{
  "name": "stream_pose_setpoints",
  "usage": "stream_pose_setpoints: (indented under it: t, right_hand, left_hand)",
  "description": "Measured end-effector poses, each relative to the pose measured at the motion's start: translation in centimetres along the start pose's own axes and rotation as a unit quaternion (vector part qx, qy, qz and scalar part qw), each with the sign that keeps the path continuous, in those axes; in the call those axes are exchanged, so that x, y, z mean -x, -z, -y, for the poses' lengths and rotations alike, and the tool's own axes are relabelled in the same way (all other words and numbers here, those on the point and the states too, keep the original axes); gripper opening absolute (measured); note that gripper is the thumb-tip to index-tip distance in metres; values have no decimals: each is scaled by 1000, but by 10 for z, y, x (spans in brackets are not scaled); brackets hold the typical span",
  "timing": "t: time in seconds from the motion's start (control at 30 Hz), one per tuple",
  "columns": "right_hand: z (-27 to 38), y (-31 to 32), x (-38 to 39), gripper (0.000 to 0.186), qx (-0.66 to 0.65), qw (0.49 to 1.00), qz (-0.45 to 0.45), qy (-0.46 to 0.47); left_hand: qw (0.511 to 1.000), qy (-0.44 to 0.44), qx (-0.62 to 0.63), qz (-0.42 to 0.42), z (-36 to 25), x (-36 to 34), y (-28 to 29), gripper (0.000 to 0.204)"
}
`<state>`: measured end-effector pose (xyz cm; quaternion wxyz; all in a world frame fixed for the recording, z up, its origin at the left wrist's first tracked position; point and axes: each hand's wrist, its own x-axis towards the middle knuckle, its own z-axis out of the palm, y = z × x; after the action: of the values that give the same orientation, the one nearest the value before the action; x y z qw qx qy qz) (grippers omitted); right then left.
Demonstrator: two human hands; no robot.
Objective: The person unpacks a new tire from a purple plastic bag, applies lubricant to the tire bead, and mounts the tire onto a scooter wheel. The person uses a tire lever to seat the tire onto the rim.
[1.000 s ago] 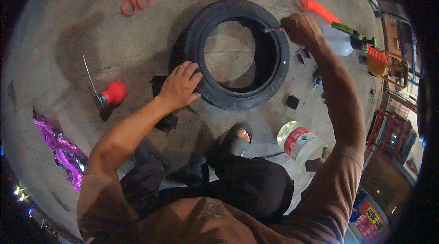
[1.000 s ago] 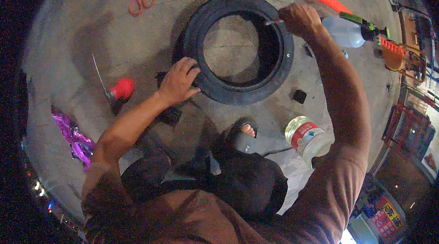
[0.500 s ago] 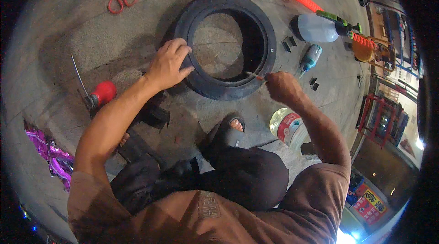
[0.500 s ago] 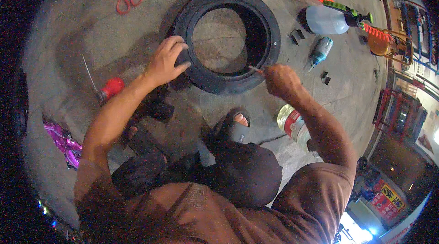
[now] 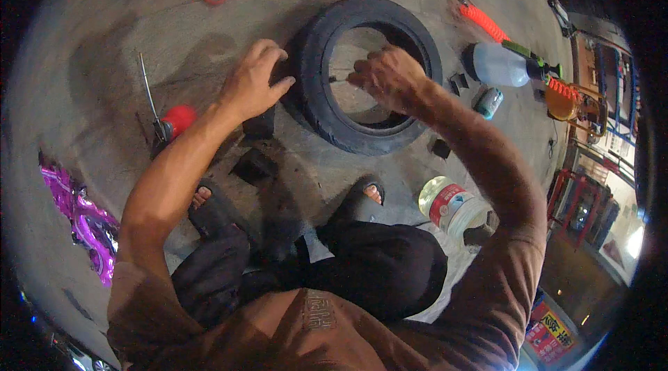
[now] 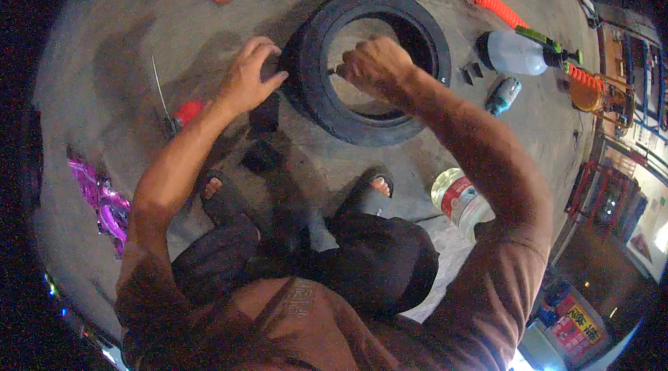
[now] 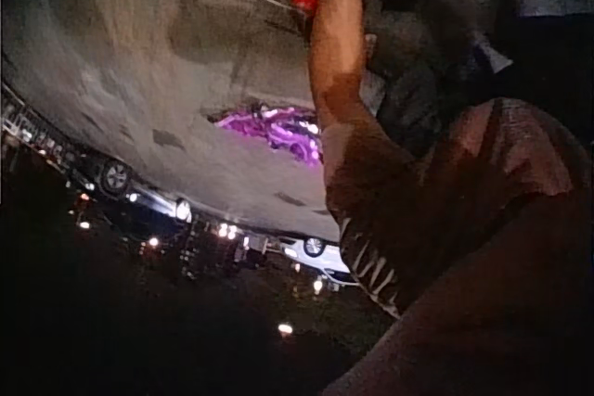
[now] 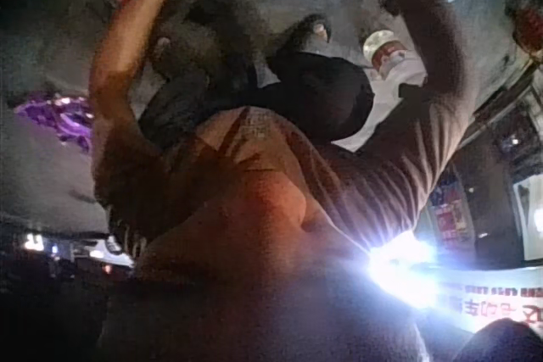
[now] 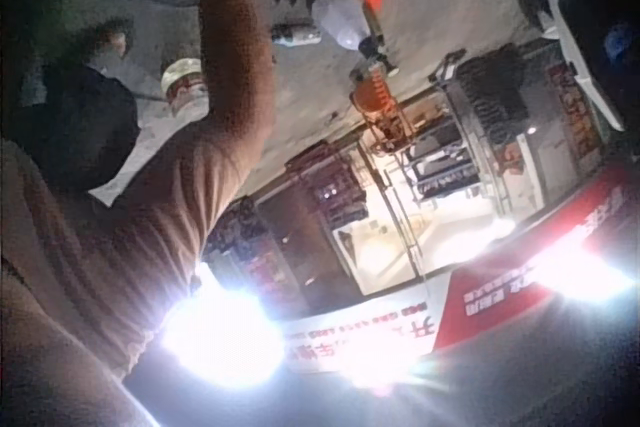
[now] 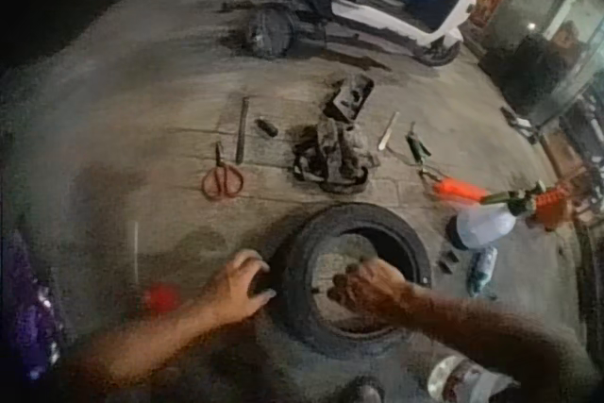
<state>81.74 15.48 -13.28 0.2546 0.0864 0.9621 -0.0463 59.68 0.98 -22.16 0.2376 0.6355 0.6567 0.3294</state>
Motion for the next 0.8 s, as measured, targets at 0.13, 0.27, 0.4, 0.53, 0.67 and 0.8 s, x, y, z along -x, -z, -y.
stream_pose_setpoints:
  t: [0.13, 0.27, 0.4, 0.53, 0.67, 0.8]
  right_hand:
    - [-34, 24, -42, 22, 116, 993, 16, 14]
    - [-80, 33, -70, 23, 82, 996, -4, -24]
    - [-121, 14, -55, 19, 60, 992, -99, -39]
    - [-157, -4, -23, 11, 83, 987, -86, -107]
    - [-170, -21, 20, 9, 12, 973, -52, -226]
    - [-168, -43, 61, 10, -73, 948, -67, -303]
  left_hand:
    - [999, 5, -31, -29, 12, 9, 8, 42]
    - [999, 18, -15, -43, 19, 18, 14, 41]
    - [998, 28, -20, -54, 21, 22, 16, 40]
    - [999, 28, -28, -37, 15, 20, 17, 38]
    - [999, 22, -34, -24, 4, 10, 14, 38]
    - [999, -16, -15, -49, -4, -3, 9, 37]
